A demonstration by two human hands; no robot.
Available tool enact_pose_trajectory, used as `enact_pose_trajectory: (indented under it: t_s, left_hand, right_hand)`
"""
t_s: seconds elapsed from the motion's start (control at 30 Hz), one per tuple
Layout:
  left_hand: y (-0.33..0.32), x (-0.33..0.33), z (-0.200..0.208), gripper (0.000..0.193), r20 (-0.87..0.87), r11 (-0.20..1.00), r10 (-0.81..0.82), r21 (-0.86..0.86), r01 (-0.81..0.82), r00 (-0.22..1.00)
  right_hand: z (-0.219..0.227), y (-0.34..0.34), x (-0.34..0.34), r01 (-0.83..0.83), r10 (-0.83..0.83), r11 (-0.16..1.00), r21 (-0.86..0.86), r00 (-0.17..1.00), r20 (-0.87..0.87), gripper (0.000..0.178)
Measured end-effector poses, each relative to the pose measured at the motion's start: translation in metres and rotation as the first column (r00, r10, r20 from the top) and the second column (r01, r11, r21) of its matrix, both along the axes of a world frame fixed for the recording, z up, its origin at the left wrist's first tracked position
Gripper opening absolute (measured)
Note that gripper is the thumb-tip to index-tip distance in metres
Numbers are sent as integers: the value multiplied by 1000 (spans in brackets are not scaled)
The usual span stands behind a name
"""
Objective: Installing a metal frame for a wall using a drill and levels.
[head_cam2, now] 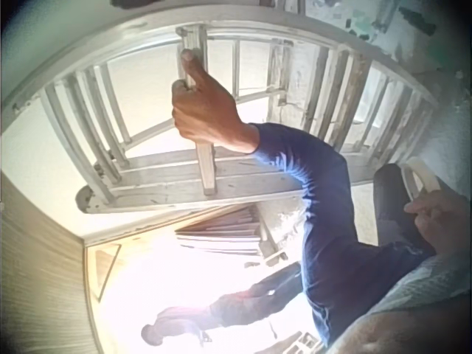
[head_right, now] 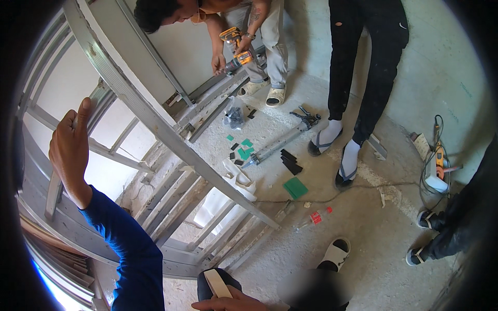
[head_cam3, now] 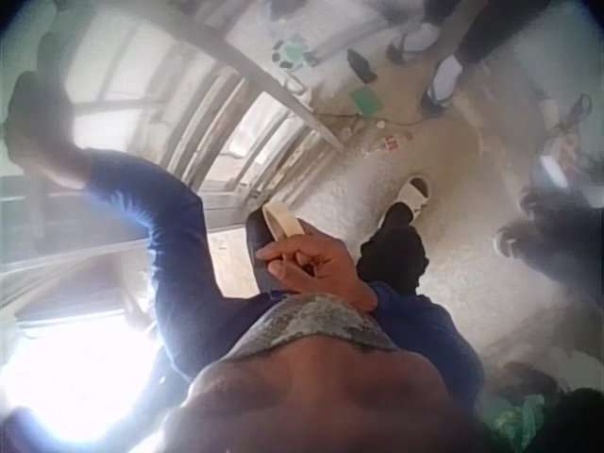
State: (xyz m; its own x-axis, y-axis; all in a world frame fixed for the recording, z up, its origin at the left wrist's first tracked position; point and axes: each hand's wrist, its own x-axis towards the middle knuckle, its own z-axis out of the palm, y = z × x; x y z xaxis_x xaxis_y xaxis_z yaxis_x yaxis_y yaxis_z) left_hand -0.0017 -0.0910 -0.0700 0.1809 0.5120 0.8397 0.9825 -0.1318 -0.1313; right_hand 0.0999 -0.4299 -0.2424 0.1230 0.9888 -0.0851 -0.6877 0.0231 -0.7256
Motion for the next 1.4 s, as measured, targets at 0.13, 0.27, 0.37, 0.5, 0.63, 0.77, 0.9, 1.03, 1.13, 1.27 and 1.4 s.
enact_pose_trajectory:
  t_s: [0.13, 0.27, 0.37, 0.5, 0.63, 0.77, 0.9, 1.03, 1.13, 1.27, 1.4]
  left_hand:
    - [2, 0, -1, 78, -3, 999, -11, 40, 11, 1000]
    - [4, -2, -3, 78, -17, 997, -18, 73, 19, 1000]
    - [4, -1, -2, 76, -21, 998, -7, 55, 8, 1000]
    - [3, -4, -1, 75, -20, 999, -2, 37, 3, 1000]
    - [4, -5, 0, 76, -19, 999, -15, 49, 16, 1000]
    - [9, -3, -7, 75, -19, 988, -61, 141, 63, 998]
    - [5, -5, -2, 75, -34, 997, -24, 74, 26, 999]
    - [4, -6, 1, 74, -27, 1000, -7, -11, 6, 1000]
    - [5, -5, -1, 73, -24, 1000, -18, 24, 18, 1000]
    - [6, -5, -3, 72, -20, 996, -34, 77, 36, 999]
    - [7, -6, -1, 73, -36, 999, -15, 30, 16, 999]
  right_hand:
    - [-2, -2, 4, -44, 44, 999, 1, 999, 27, 21]
    - [-3, -3, 2, -38, 40, 998, -54, 999, 26, 22]
    - [-4, -4, 1, -12, 15, 999, -53, 998, 57, 21]
    - [13, -2, 5, -23, 30, 991, -133, 998, 51, 20]
    - [9, -4, 6, -33, 50, 993, -117, 989, 142, 19]
    - [7, -4, 5, -52, 63, 987, -154, 996, 68, 18]
    - [9, -5, 6, -75, 88, 981, -177, 994, 69, 18]
    - [13, -3, 8, -99, 104, 974, -206, 994, 18, 18]
    - [12, -4, 8, -72, 87, 981, -178, 993, 81, 18]
    - [10, -4, 8, -59, 73, 988, -144, 993, 93, 19]
    - [3, -4, 5, -64, 78, 992, -109, 989, 125, 19]
